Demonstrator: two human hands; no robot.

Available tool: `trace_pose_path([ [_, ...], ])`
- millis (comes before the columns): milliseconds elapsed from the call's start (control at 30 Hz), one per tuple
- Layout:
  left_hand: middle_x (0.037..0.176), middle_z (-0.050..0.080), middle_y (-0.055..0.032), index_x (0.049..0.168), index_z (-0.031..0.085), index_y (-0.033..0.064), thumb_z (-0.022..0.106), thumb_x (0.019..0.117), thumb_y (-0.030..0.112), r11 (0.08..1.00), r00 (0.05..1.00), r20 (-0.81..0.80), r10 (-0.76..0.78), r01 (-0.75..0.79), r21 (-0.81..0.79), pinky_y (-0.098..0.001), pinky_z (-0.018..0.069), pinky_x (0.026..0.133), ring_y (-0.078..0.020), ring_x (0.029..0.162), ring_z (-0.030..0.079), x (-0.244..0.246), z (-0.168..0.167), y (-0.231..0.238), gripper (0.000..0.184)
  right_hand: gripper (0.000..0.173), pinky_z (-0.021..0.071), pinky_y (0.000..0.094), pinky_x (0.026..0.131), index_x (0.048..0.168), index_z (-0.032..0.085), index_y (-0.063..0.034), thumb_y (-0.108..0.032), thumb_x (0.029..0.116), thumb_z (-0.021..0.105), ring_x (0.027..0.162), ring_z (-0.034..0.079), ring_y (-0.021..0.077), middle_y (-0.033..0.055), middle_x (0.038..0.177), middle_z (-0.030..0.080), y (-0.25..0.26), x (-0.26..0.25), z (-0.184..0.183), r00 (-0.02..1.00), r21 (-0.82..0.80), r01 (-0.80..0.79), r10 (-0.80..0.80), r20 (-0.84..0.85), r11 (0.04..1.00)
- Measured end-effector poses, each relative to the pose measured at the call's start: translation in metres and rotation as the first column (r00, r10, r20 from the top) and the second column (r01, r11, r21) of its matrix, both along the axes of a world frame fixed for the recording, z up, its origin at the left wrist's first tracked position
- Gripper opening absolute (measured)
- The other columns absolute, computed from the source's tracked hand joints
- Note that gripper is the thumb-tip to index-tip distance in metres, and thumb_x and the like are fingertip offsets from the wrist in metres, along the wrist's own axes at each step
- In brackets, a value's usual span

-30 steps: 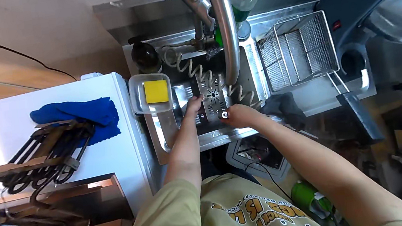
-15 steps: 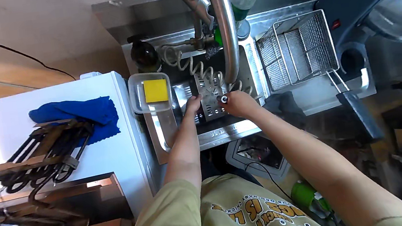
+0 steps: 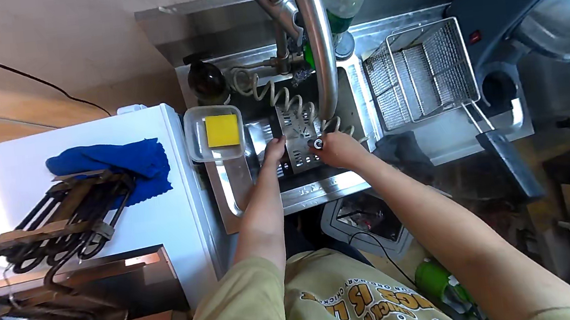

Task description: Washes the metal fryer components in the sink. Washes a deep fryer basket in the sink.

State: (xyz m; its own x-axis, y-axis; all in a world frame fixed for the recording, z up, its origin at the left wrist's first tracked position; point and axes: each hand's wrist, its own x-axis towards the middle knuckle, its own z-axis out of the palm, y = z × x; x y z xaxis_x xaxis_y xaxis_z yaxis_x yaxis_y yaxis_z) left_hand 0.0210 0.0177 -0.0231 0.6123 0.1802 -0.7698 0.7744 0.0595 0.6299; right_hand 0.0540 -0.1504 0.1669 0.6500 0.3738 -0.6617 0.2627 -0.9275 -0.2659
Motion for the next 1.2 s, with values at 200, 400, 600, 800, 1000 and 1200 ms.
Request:
trace_pose_path([
  [200,0.133,0.060,-0.0250,0.134,0.058,0.0000,0.049,0.1072,0.047,0.999,0.999,-0.016,-0.033,0.033,0.026,-0.0589,0.0486,0.102,-0.0366,0.122,0.060,0.000,0.005,0.001,0.055,0.043,0.0540,0.0634,0.081,0.095,0.071,-0.0050,-0.043,0.1058,0.055,0.094,0.071,0.0385,0.0180,0.091,0.071,-0.003,0.006,-0.004,1.000,0.064,-0.014,0.014,0.005,0.998],
  [400,0.125,0.063,-0.0292,0.131,0.057,-0.0043,0.072,0.0914,0.052,0.933,0.972,-0.081,-0.222,0.236,0.271,-0.0630,0.0474,0.101,-0.0431,0.121,0.060,0.000,0.016,-0.001,0.071,0.044,0.0536,0.0651,0.081,0.094,0.071,-0.0043,-0.045,0.1047,0.056,0.093,0.070,0.0391,0.0189,0.090,0.071,-0.002,0.004,0.000,0.999,0.034,-0.013,0.014,-0.036,0.999],
  [600,0.140,0.054,-0.0298,0.142,0.048,-0.0066,0.076,0.0886,0.047,0.903,0.971,-0.145,-0.191,0.232,0.362,-0.0598,0.0480,0.104,-0.0421,0.129,0.056,0.001,0.020,-0.014,0.081,0.043,0.0539,0.0643,0.080,0.094,0.071,-0.0041,-0.043,0.1049,0.056,0.093,0.071,0.0389,0.0184,0.090,0.071,-0.006,-0.005,0.000,0.998,0.029,-0.044,0.045,-0.036,0.999],
  [800,0.136,0.057,-0.0305,0.139,0.052,-0.0062,0.062,0.0986,0.049,0.917,0.974,-0.128,-0.189,0.222,0.332,-0.0612,0.0465,0.105,-0.0428,0.128,0.056,0.000,0.016,-0.011,0.069,0.043,0.0539,0.0638,0.081,0.093,0.071,-0.0048,-0.043,0.1047,0.056,0.094,0.071,0.0382,0.0180,0.090,0.072,-0.009,-0.005,-0.003,0.999,0.038,-0.030,0.031,-0.030,0.999],
  [1000,0.135,0.056,-0.0319,0.142,0.047,-0.0067,0.083,0.0827,0.035,0.911,0.961,-0.143,-0.239,0.272,0.310,-0.0627,0.0469,0.103,-0.0449,0.126,0.057,0.002,0.013,-0.008,0.081,0.041,0.0540,0.0632,0.082,0.097,0.072,-0.0059,-0.043,0.1054,0.056,0.095,0.071,0.0379,0.0174,0.092,0.072,-0.007,-0.006,-0.001,0.999,0.042,-0.033,0.035,-0.037,0.999],
  [1200,0.130,0.063,-0.0253,0.133,0.060,-0.0002,0.072,0.0951,0.043,0.956,0.967,0.043,-0.252,0.242,0.165,-0.0597,0.0453,0.106,-0.0386,0.124,0.059,-0.002,0.022,0.010,0.059,0.041,0.0538,0.0651,0.079,0.098,0.072,-0.0073,-0.045,0.1048,0.057,0.092,0.071,0.0387,0.0172,0.088,0.072,-0.014,0.000,-0.002,0.999,0.084,0.035,-0.036,0.012,0.996],
])
